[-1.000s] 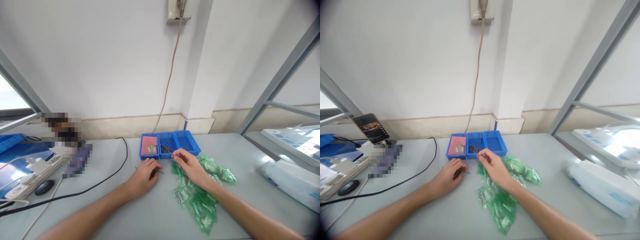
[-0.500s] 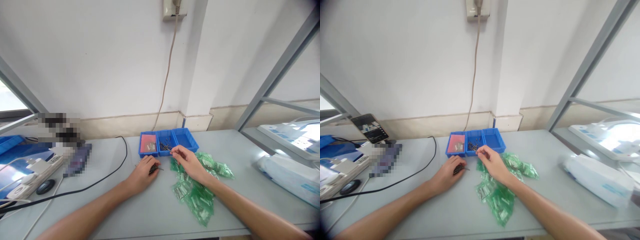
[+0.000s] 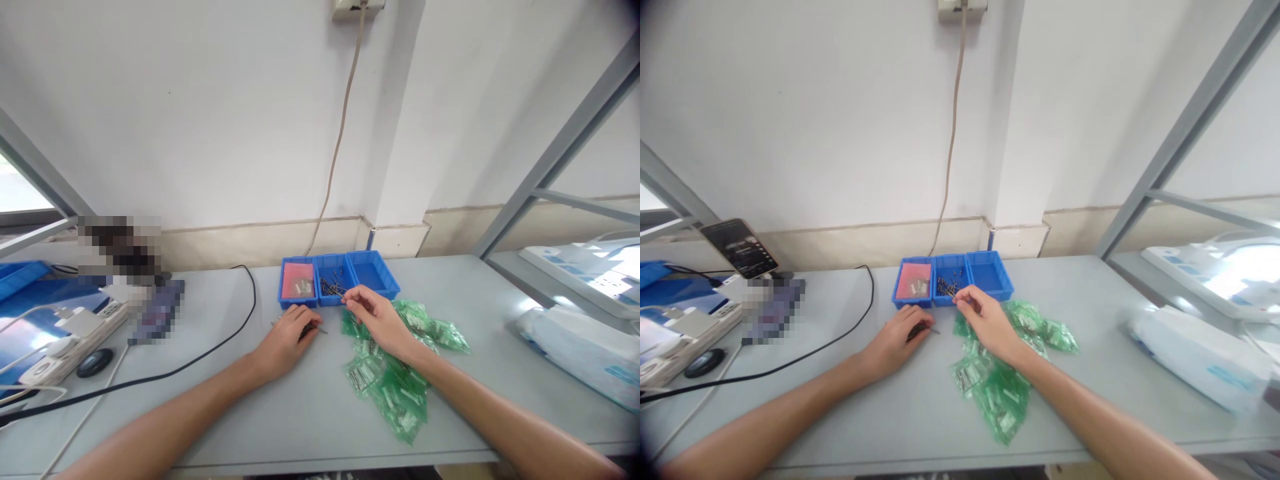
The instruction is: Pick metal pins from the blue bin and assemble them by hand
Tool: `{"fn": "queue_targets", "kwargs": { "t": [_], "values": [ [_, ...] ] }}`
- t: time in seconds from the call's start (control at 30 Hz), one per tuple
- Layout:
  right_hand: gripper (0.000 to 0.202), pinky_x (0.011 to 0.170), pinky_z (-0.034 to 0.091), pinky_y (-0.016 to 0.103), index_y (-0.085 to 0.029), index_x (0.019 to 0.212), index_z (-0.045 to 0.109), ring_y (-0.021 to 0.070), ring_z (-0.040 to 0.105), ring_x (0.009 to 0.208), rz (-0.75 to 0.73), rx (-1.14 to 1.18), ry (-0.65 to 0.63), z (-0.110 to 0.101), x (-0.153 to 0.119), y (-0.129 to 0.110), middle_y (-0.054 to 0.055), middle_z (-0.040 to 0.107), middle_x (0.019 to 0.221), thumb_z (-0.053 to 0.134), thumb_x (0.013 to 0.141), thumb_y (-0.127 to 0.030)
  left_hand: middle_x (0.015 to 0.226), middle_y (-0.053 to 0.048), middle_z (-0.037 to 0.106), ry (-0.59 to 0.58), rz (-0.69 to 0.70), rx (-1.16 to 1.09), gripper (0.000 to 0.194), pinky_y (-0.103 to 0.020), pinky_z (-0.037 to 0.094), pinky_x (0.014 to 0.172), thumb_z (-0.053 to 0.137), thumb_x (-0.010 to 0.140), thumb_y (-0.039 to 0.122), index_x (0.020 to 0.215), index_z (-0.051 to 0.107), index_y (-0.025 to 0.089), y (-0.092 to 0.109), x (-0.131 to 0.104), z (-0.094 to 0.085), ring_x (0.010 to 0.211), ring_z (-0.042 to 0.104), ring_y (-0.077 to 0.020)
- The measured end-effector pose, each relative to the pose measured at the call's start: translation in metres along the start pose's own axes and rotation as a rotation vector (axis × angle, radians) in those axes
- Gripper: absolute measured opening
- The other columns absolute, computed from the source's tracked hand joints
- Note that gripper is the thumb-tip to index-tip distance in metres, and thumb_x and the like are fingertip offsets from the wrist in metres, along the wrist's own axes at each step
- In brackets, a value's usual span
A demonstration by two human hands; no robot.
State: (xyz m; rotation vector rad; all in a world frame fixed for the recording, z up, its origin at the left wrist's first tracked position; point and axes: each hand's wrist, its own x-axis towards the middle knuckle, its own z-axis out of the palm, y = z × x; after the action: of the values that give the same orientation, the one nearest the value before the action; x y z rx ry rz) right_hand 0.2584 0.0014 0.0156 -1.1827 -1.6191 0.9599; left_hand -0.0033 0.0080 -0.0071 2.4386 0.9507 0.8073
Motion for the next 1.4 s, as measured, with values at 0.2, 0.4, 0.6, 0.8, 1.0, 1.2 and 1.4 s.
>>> {"fn": "queue_targets", "kwargs": {
  "t": [0.2,0.4,0.6,0.8,1.0,1.2,1.4],
  "values": [
    [0.02,0.066,0.042,0.031,-0.024,0.102,0.067,0.0173,0.052,0.069,0.0,-0.007,0.009,0.0,-0.001,-0.002,-0.002,0.059,0.082,0.061,0.103,-0.043,0.11,-0.004,0.068,-0.005,0.034,-0.028,0.013,-0.036,0.049,0.094,0.055,0.108,0.012,0.113,0.062,0.022,0.0,0.001,-0.001,0.105,0.059,-0.0228],
    [0.02,0.065,0.042,0.03,-0.024,0.102,0.067,0.0168,0.05,0.069,0.012,-0.002,0.009,0.001,-0.002,-0.004,-0.002,0.059,0.081,0.062,0.103,-0.044,0.109,-0.003,0.069,-0.006,0.016,-0.017,0.013,-0.037,0.048,0.093,0.054,0.108,0.013,0.112,0.062,0.022,0.0,0.002,0.0,0.103,0.057,-0.0231],
    [0.028,0.062,0.043,0.03,-0.024,0.104,0.067,0.0156,0.051,0.066,0.049,0.065,-0.037,0.001,-0.002,-0.009,0.001,0.065,0.09,0.063,0.102,-0.052,0.11,-0.005,0.068,-0.006,0.01,-0.019,0.013,-0.038,0.049,0.093,0.051,0.11,0.016,0.112,0.063,0.021,0.0,0.002,0.0,0.102,0.056,-0.0234],
    [0.035,0.065,0.044,0.031,-0.022,0.102,0.069,0.0148,0.051,0.066,0.077,0.23,-0.095,0.0,-0.003,-0.016,0.002,0.066,0.089,0.066,0.1,-0.057,0.109,-0.005,0.069,-0.006,0.008,-0.012,0.014,-0.039,0.05,0.092,0.051,0.109,0.016,0.111,0.063,0.021,0.001,0.002,-0.001,0.101,0.057,-0.0239],
    [0.036,0.064,0.041,0.031,-0.021,0.101,0.07,0.0148,0.05,0.067,0.103,0.283,-0.09,0.001,-0.002,-0.014,0.003,0.065,0.088,0.067,0.1,-0.057,0.109,-0.005,0.069,-0.002,-0.003,-0.011,0.013,-0.037,0.05,0.091,0.053,0.108,0.013,0.109,0.063,0.021,0.004,0.003,-0.001,0.102,0.059,-0.023],
    [0.035,0.065,0.039,0.031,-0.022,0.101,0.07,0.0144,0.049,0.067,0.106,0.274,-0.098,0.001,-0.004,-0.014,0.002,0.065,0.089,0.067,0.101,-0.057,0.109,-0.005,0.069,-0.011,0.002,-0.015,0.014,-0.038,0.05,0.093,0.052,0.109,0.014,0.11,0.063,0.022,0.003,0.003,-0.001,0.104,0.06,-0.0239],
    [0.033,0.064,0.038,0.031,-0.022,0.103,0.071,0.0147,0.048,0.068,0.108,0.325,-0.097,0.002,-0.004,-0.01,0.001,0.063,0.087,0.068,0.101,-0.055,0.109,-0.006,0.069,-0.007,0.009,-0.029,0.014,-0.039,0.05,0.093,0.051,0.11,0.016,0.11,0.063,0.021,0.001,0.003,0.0,0.103,0.059,-0.0242]
  ]
}}
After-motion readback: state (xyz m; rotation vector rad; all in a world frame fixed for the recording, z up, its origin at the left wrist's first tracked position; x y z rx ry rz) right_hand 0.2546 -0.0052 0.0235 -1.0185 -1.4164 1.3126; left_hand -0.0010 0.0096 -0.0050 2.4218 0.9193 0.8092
